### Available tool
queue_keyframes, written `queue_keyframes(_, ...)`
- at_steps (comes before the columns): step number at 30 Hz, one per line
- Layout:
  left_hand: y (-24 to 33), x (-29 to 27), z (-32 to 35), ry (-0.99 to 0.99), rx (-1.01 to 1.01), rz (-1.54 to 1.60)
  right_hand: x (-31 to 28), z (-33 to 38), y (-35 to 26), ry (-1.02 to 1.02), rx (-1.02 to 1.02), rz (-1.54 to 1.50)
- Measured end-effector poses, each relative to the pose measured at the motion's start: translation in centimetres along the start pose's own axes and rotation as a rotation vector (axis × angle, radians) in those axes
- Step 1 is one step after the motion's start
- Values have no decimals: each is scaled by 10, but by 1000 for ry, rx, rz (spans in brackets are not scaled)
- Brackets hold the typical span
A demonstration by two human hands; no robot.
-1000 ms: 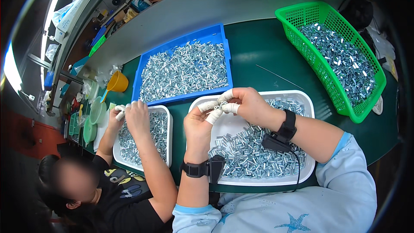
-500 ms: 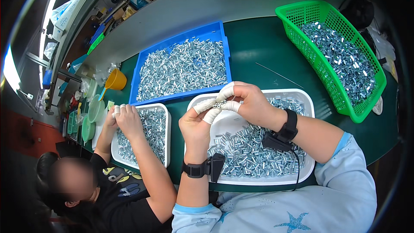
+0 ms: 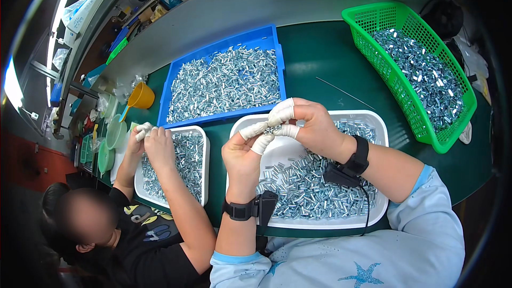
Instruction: Sorting small metal hardware components from a tray into the hands for inspection or further processing.
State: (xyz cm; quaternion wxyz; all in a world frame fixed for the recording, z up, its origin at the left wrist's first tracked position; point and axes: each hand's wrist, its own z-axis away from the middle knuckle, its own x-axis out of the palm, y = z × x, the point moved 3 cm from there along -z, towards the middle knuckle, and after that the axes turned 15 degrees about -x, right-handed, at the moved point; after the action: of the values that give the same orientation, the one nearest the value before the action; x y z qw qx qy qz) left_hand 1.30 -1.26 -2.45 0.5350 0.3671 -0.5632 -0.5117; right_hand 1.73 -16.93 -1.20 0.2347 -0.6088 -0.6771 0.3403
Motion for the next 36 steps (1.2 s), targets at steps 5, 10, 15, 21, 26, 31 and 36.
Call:
queue_keyframes(5, 1, 1, 3, 6, 65, -2, -1, -2, -2, 3, -13, -10)
queue_keyframes(10, 1, 1, 3, 1, 79, 11, -2, -1, -2, -3, -54, 38)
queue_keyframes(15, 4, 3, 3, -24, 149, -45, -5, -4, -5, -35, -159, 105)
queue_keyframes(21, 7, 2, 1, -58, 368, -147, -6, -7, -10, -54, -282, 204)
queue_keyframes(26, 6, 0, 0, -52, 343, -146, -4, -6, -10, -47, -258, 187)
queue_keyframes(31, 5, 1, 0, -54, 251, -123, -4, -4, -10, -35, -181, 158)
queue_keyframes(36, 5, 2, 0, -42, 196, -92, -3, -3, -9, -29, -108, 160)
